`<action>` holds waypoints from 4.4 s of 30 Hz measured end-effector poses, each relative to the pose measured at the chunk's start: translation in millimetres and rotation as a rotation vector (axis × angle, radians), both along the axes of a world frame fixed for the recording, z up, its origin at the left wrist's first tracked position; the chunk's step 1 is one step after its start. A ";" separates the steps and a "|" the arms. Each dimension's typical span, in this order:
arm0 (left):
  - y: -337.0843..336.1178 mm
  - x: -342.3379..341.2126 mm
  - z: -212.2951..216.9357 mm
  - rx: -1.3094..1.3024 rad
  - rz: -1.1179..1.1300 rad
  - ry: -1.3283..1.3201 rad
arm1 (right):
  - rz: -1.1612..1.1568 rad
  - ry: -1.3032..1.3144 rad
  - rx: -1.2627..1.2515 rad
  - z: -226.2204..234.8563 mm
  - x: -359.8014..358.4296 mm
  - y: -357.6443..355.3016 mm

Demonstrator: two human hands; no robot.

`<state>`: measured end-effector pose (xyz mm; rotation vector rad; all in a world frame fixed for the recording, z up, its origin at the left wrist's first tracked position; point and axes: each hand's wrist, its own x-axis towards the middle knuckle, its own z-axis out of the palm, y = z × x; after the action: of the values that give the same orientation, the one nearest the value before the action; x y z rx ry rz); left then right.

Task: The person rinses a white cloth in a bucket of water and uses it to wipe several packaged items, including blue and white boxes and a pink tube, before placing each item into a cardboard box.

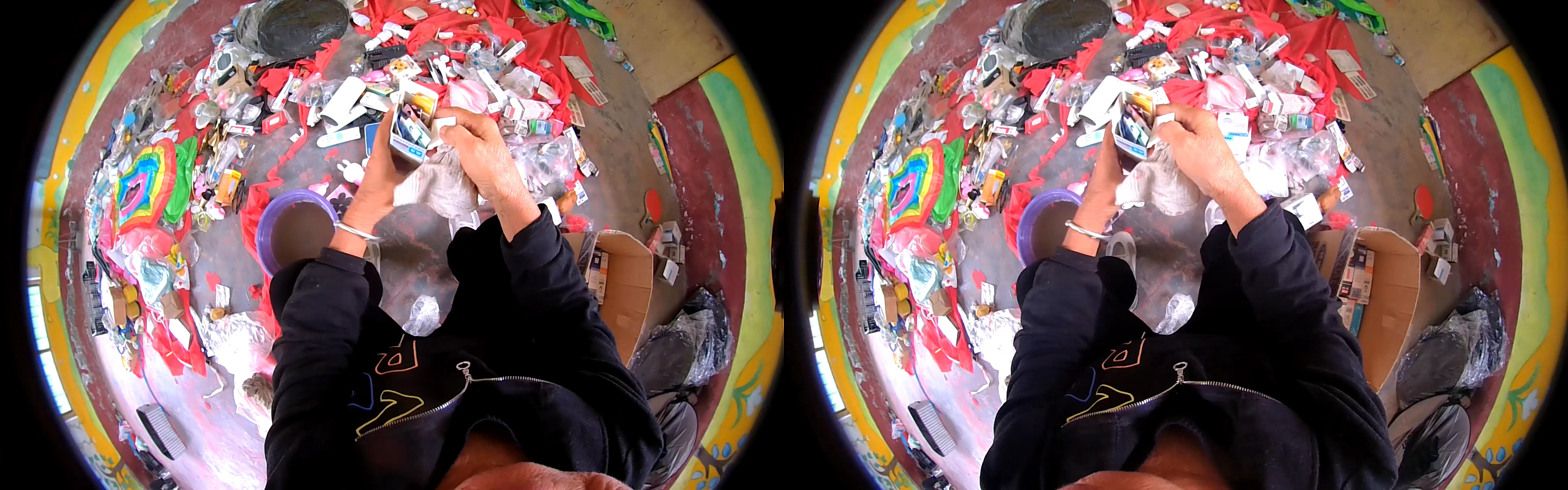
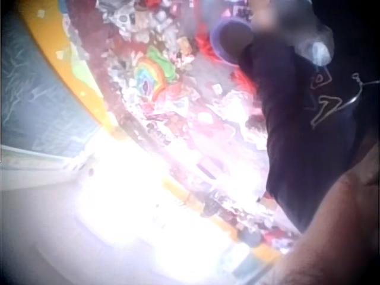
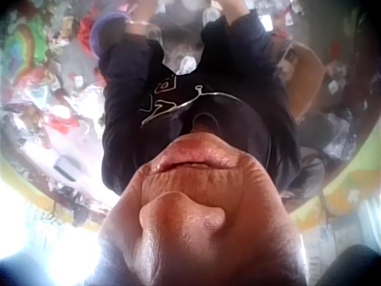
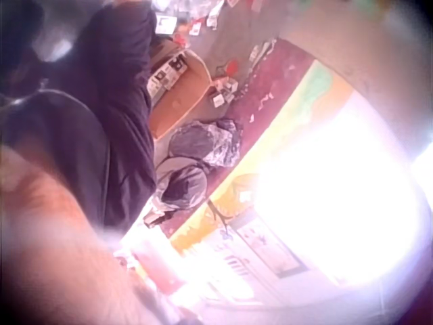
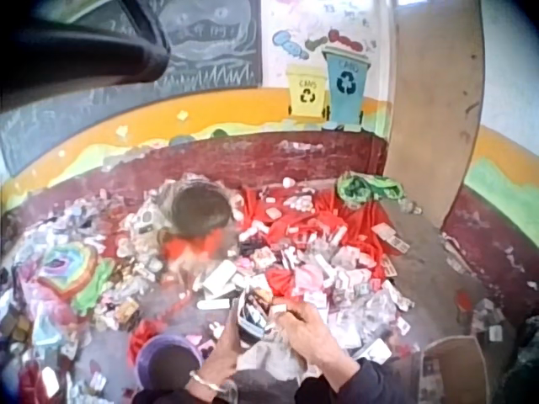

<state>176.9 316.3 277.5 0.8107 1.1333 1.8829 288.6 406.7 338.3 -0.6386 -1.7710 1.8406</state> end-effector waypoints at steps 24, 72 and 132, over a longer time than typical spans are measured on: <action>-11.6 -2.2 19.3 -0.174 0.013 -0.363 | 0.050 -0.060 0.150 -26.6 -11.9 -1.5; -19.5 -10.0 7.3 -0.136 -0.138 -0.259 | 0.156 0.211 -0.108 4.9 7.6 16.3; -35.0 -3.9 47.4 -0.035 -0.085 0.244 | -0.019 0.082 0.665 8.2 5.1 -19.4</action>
<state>173.0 281.3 324.9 1.0743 1.2548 1.7226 293.7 387.3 346.6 -0.3066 -2.1356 1.1246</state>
